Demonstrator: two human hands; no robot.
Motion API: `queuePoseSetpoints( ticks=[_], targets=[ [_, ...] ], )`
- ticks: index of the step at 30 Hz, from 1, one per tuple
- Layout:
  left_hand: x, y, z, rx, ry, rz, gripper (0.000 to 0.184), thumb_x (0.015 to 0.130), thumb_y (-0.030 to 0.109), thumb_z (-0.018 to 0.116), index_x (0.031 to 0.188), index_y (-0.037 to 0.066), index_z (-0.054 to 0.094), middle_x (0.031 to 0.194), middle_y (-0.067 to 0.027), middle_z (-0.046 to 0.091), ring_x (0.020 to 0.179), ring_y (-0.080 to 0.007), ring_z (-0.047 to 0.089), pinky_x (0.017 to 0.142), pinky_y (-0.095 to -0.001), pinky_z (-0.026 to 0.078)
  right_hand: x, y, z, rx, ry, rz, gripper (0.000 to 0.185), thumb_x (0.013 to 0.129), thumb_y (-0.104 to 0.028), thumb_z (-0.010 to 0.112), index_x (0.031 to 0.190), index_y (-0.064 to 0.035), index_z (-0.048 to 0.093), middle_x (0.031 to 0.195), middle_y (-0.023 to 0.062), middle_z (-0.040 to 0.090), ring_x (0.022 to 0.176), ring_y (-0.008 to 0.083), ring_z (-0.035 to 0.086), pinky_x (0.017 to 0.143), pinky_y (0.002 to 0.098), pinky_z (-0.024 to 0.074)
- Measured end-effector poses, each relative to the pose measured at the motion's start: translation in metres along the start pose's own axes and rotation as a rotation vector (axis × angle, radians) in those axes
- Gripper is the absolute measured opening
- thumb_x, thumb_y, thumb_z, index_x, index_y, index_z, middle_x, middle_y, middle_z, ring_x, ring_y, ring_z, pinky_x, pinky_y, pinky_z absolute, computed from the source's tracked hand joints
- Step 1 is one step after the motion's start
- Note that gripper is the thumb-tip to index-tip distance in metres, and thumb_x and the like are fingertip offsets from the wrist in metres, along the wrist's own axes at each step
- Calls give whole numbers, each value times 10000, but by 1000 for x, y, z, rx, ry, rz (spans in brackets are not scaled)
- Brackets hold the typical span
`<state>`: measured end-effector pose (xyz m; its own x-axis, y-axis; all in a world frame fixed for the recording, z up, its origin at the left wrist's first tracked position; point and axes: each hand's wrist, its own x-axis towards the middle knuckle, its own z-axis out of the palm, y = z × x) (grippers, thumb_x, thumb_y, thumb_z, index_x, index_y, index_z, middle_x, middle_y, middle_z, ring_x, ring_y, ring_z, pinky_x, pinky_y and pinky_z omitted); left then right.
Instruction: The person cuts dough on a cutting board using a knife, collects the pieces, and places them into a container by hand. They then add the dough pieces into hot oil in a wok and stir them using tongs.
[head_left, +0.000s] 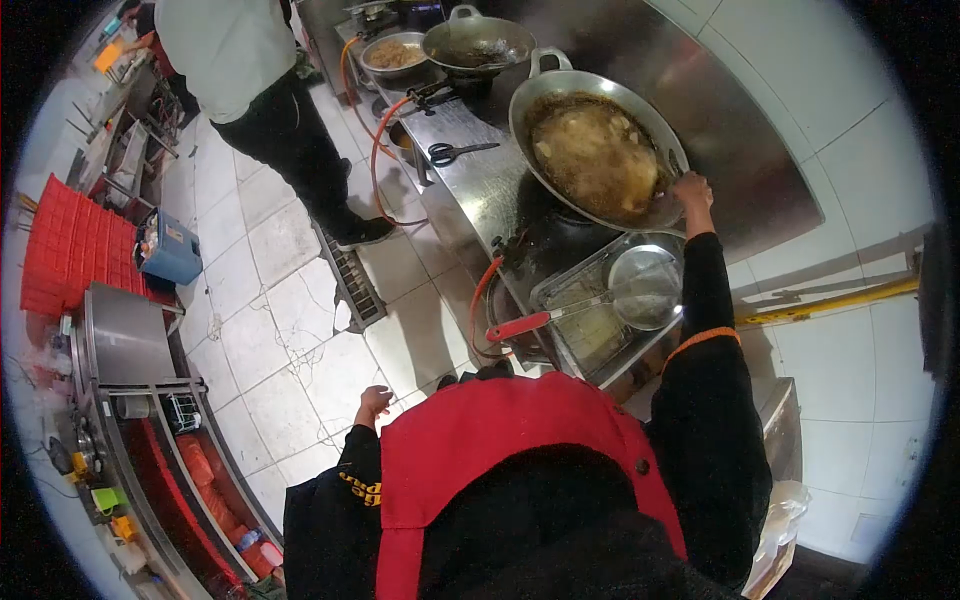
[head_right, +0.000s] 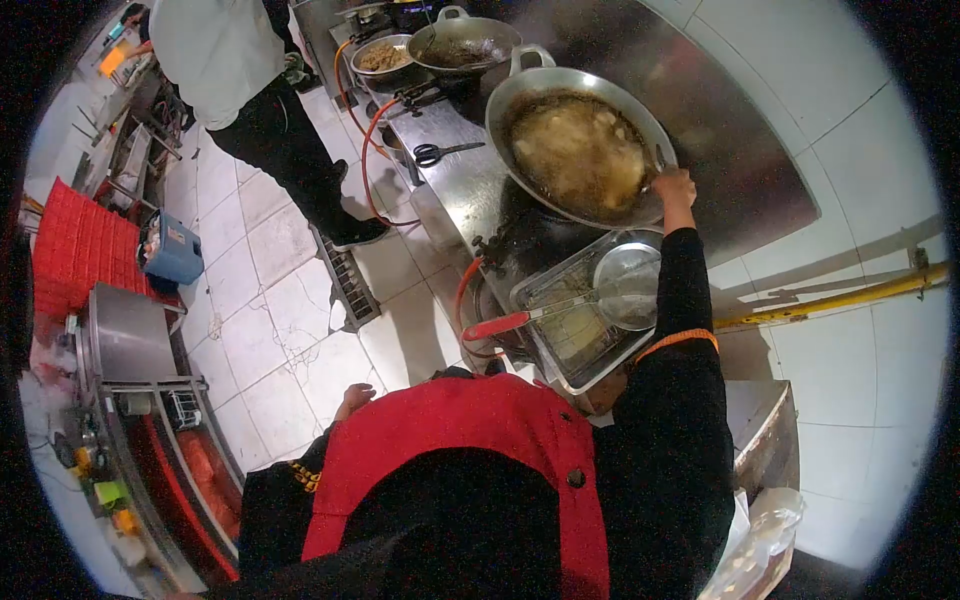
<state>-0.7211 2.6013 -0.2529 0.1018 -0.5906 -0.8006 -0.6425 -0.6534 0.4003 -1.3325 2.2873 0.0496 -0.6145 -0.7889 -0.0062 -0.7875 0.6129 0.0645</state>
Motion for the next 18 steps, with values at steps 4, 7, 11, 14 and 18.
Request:
queuePoseSetpoints(
  ticks=[4, 7, 11, 14, 18],
  targets=[
    [3, -4, 5, -47, 12, -24, 415, 734, 250, 554, 1110, 83, 500, 711, -95, 605, 543, -191, 608, 413, -319, 466, -5, -10, 10, -125, -97, -106, 358, 765, -243, 506, 1040, -15, 526, 1083, 143, 513, 959, 291, 522, 771, 364, 446],
    [-2, -4, 6, -87, 29, -18, 408, 735, 247, 555, 1107, 87, 504, 720, -103, 607, 545, -195, 608, 423, -327, 473, 7, -19, 39, -82, -70, -142, 348, 716, -203, 559, 1030, -54, 537, 1073, 151, 517, 971, 309, 515, 764, 407, 441],
    [-2, -7, 6, -78, 6, -57, 412, 738, 247, 554, 1116, 94, 497, 726, -108, 608, 551, -201, 608, 437, -335, 483, -4, -44, 48, -57, -113, -273, 309, 721, -196, 545, 979, -26, 556, 1029, 163, 537, 941, 316, 524, 751, 401, 443],
    [3, -14, 8, -73, -10, -59, 412, 742, 247, 548, 1122, 96, 491, 733, -110, 609, 555, -203, 609, 438, -337, 485, -10, -58, 54, -85, -76, -405, 290, 702, -182, 535, 928, -4, 575, 941, 182, 569, 882, 339, 544, 736, 401, 445],
    [1, -11, 5, -60, -1, -71, 404, 746, 247, 538, 1119, 98, 495, 741, -108, 610, 567, -205, 614, 431, -327, 485, -32, -80, 43, -96, -58, -502, 291, 642, -158, 574, 874, 16, 584, 893, 207, 570, 883, 327, 540, 741, 392, 440]
  ],
)
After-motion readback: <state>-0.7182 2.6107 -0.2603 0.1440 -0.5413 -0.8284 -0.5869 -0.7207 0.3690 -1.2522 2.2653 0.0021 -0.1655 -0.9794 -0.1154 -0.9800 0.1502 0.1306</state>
